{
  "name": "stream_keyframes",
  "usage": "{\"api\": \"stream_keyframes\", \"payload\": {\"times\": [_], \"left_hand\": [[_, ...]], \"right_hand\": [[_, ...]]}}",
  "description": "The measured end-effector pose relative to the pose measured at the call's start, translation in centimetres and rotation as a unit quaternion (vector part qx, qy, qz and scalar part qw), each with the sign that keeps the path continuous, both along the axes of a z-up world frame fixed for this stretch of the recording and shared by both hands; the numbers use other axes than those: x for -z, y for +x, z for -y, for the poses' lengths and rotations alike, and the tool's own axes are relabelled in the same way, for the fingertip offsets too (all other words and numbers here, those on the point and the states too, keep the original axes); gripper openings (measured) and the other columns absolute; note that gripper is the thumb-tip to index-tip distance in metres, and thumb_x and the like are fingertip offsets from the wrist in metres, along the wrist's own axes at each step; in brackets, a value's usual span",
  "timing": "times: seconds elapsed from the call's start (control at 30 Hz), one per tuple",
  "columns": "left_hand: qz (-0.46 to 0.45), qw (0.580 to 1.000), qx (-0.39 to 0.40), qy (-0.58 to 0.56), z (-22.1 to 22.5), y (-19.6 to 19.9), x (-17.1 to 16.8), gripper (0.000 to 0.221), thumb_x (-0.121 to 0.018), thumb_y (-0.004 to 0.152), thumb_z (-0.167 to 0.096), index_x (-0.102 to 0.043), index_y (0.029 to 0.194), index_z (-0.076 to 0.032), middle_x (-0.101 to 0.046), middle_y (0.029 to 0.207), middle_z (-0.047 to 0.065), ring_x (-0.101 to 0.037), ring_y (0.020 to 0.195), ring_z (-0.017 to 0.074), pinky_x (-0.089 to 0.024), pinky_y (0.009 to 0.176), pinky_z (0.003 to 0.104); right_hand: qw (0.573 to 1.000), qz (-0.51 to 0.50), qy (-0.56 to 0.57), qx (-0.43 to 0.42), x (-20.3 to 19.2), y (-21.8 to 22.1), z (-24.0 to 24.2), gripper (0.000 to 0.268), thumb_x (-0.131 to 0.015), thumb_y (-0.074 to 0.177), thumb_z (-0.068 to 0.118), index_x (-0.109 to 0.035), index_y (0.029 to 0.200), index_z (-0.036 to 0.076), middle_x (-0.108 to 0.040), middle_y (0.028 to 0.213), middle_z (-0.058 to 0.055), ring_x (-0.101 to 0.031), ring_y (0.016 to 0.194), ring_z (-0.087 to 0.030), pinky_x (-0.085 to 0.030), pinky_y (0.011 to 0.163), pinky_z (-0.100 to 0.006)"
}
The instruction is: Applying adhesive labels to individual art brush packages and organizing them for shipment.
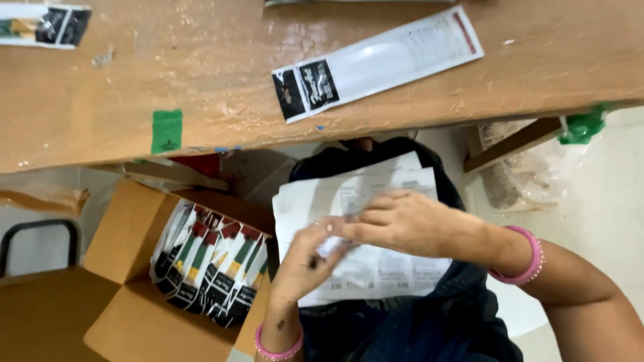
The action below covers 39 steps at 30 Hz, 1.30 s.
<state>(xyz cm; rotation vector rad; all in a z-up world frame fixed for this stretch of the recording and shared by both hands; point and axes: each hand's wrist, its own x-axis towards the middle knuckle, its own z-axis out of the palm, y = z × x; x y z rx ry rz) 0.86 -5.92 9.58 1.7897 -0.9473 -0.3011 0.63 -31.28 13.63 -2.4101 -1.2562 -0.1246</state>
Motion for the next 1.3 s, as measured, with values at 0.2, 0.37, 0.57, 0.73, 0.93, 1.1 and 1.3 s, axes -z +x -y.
{"api": "stream_keyframes", "payload": {"times": [0.2,0.37,0.57,0.73,0.93,1.1,1.3], "left_hand": [[-0.115,0.954,-0.261,-0.089,-2.3,0.2,3.2,0.022,-0.076,0.092,-0.006,-0.076,0.112,0.003,-0.079,0.098,0.009,-0.07,0.084,0.0116,-0.054,0.073,0.025],[-0.181,0.899,-0.315,-0.246,-2.8,0.5,5.1,0.034,-0.073,0.094,0.001,-0.069,0.127,0.009,-0.066,0.091,0.008,-0.058,0.079,0.0094,-0.047,0.072,0.025],[-0.2,0.809,-0.29,-0.471,0.4,1.3,5.8,0.033,-0.067,0.098,0.0,-0.059,0.128,0.011,-0.071,0.113,0.015,-0.065,0.102,0.0203,-0.051,0.098,0.036],[-0.198,0.771,-0.197,-0.573,4.0,2.4,2.9,0.041,-0.071,0.094,-0.004,-0.057,0.132,0.005,-0.068,0.129,0.018,-0.065,0.12,0.0266,-0.046,0.111,0.044],[-0.122,0.74,-0.1,-0.654,3.3,4.5,1.5,0.058,-0.08,0.096,-0.015,-0.054,0.146,0.001,-0.063,0.143,0.016,-0.058,0.137,0.0306,-0.039,0.125,0.049],[-0.12,0.752,-0.185,-0.622,2.8,4.2,0.6,0.052,-0.08,0.093,-0.014,-0.054,0.138,-0.004,-0.063,0.141,0.013,-0.054,0.138,0.0297,-0.037,0.122,0.051],[-0.175,0.736,-0.161,-0.633,3.3,4.1,2.2,0.052,-0.073,0.105,-0.014,-0.051,0.15,-0.003,-0.06,0.132,0.01,-0.053,0.13,0.0263,-0.039,0.11,0.049]], "right_hand": [[0.917,-0.085,0.095,0.379,-4.0,9.2,7.5,0.056,-0.067,0.097,0.043,-0.059,0.139,0.006,-0.063,0.14,-0.013,-0.068,0.109,-0.028,-0.058,0.096,-0.042],[0.907,0.118,-0.079,0.395,1.0,10.5,12.0,0.07,-0.062,0.097,0.055,-0.065,0.139,0.0,-0.061,0.138,-0.026,-0.05,0.127,-0.041,-0.043,0.102,-0.053],[0.914,0.11,0.065,0.384,0.4,5.3,7.0,0.065,-0.058,0.093,0.063,-0.067,0.129,0.009,-0.066,0.125,-0.014,-0.057,0.124,-0.031,-0.04,0.113,-0.05],[0.94,0.032,0.269,0.21,-0.8,3.2,2.6,0.069,-0.058,0.096,0.068,-0.061,0.13,0.008,-0.064,0.129,-0.016,-0.061,0.123,-0.029,-0.049,0.109,-0.041],[0.914,0.07,0.276,0.29,-0.3,10.8,4.4,0.064,-0.063,0.101,0.048,-0.056,0.145,0.003,-0.054,0.15,-0.023,-0.049,0.139,-0.039,-0.039,0.117,-0.046],[0.97,0.024,0.096,0.222,0.7,13.9,5.8,0.048,-0.071,0.088,0.04,-0.069,0.128,0.012,-0.061,0.141,-0.013,-0.048,0.138,-0.035,-0.029,0.116,-0.049],[0.966,0.069,0.125,0.214,-0.5,11.1,5.7,0.046,-0.076,0.087,0.041,-0.071,0.123,0.014,-0.068,0.13,-0.008,-0.056,0.133,-0.029,-0.029,0.121,-0.053]]}}
